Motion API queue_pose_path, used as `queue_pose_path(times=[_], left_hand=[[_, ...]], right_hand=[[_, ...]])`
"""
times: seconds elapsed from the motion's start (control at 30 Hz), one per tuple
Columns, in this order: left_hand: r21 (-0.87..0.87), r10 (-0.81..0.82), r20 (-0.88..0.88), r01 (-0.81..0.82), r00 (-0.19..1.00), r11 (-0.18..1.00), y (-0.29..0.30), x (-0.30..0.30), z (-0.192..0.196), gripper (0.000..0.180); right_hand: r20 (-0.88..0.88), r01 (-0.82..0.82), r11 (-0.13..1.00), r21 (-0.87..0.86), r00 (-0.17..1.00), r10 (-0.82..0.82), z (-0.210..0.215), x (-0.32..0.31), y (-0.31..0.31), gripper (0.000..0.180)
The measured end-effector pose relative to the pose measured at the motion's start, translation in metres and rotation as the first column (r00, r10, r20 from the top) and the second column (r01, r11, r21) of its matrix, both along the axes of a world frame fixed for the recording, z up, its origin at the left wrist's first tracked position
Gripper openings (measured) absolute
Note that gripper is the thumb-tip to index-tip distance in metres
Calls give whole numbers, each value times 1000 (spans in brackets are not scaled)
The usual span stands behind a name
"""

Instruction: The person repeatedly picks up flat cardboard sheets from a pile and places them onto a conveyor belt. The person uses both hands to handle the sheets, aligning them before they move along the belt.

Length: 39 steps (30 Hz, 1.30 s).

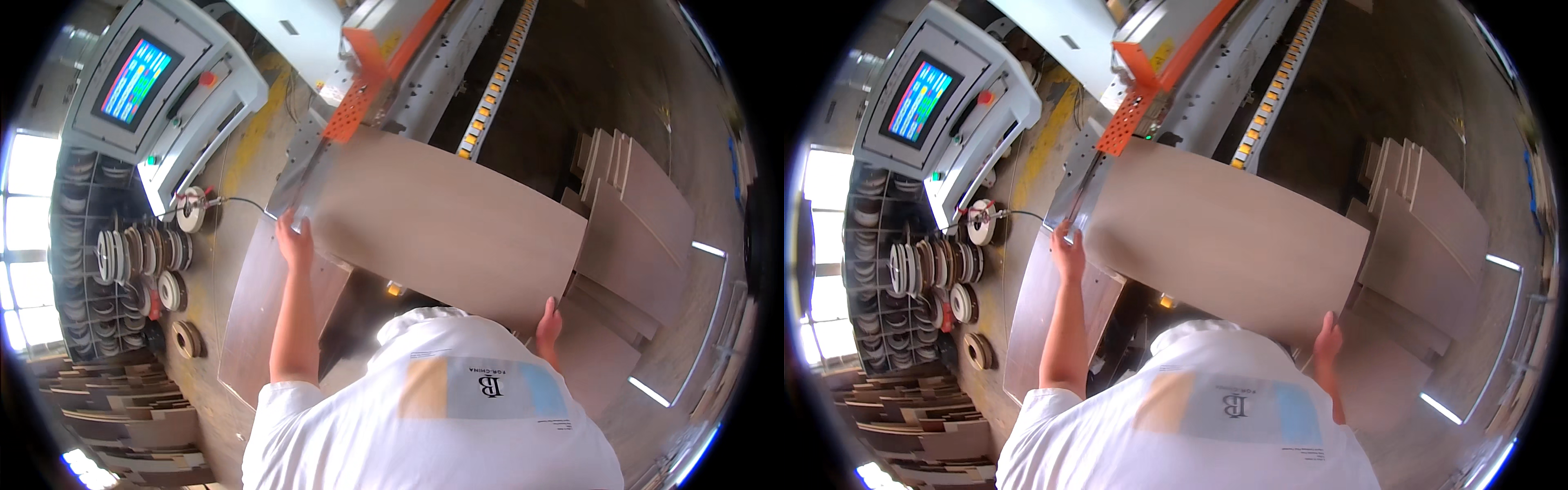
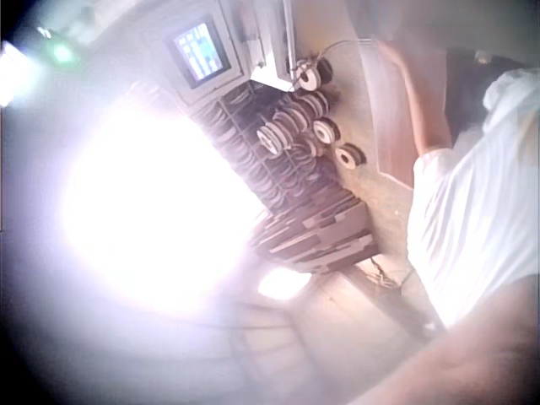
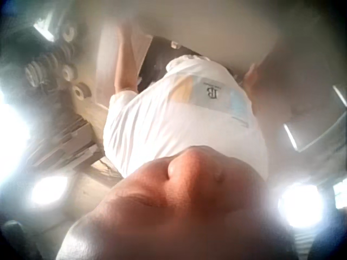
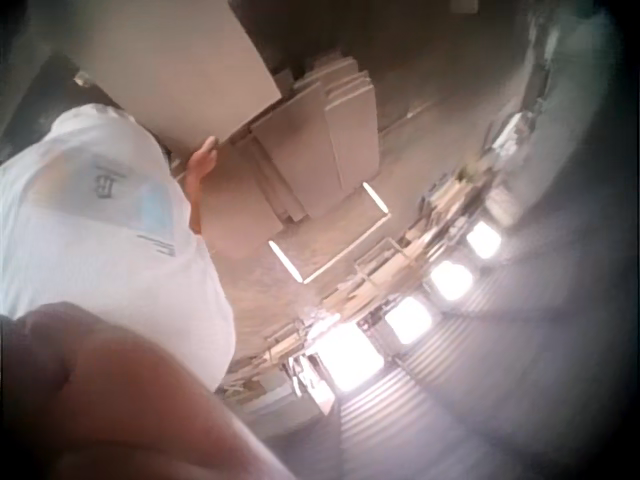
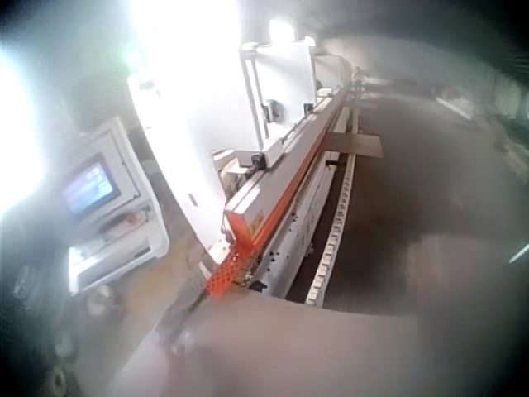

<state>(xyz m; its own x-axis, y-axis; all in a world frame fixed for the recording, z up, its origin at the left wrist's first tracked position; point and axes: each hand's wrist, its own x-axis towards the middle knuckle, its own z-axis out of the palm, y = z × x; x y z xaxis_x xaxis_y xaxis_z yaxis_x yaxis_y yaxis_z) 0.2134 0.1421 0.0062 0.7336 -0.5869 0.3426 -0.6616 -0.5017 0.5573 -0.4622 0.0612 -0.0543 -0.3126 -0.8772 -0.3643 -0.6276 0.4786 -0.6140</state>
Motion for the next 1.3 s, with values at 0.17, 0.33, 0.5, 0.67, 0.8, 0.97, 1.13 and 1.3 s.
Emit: queue_pose_path(times=[0.17, 0.33, 0.5, 0.67, 0.8, 0.97, 1.13, 1.3], left_hand=[[-177, 198, -127, -219, 972, 960, 47, 102, 24, 40], [-212, 397, -111, -412, 911, 886, 90, 213, 55, 53], [24, 379, -92, -378, 921, 925, 103, 280, 72, 48], [189, 387, -16, -377, 922, 907, 78, 289, 61, 38], [92, 392, 54, -395, 918, 914, 71, 272, 69, 35], [-374, 291, 163, -214, 943, 902, 102, 259, 99, 18], [-697, -66, -185, -83, 981, 712, 100, 182, 182, 22], [305, 11, -121, 27, 993, 952, 141, 139, 184, 23]], right_hand=[[-16, 15, 1000, -26, 1000, -15, 9, 44, 18, 66], [121, 48, 999, -18, 992, -45, 9, 63, 36, 66], [439, 135, 990, 38, 888, -138, 37, 81, 33, 59], [333, -36, 999, -1, 942, 35, -9, 32, 29, 56], [225, -54, 998, 44, 973, 43, -17, 16, 29, 56], [225, -102, 992, 72, 971, 83, 6, 34, 25, 57], [166, -183, 975, 128, 973, 160, 0, 14, 26, 62], [211, -255, 964, 71, 949, 235, 3, 15, 30, 66]])
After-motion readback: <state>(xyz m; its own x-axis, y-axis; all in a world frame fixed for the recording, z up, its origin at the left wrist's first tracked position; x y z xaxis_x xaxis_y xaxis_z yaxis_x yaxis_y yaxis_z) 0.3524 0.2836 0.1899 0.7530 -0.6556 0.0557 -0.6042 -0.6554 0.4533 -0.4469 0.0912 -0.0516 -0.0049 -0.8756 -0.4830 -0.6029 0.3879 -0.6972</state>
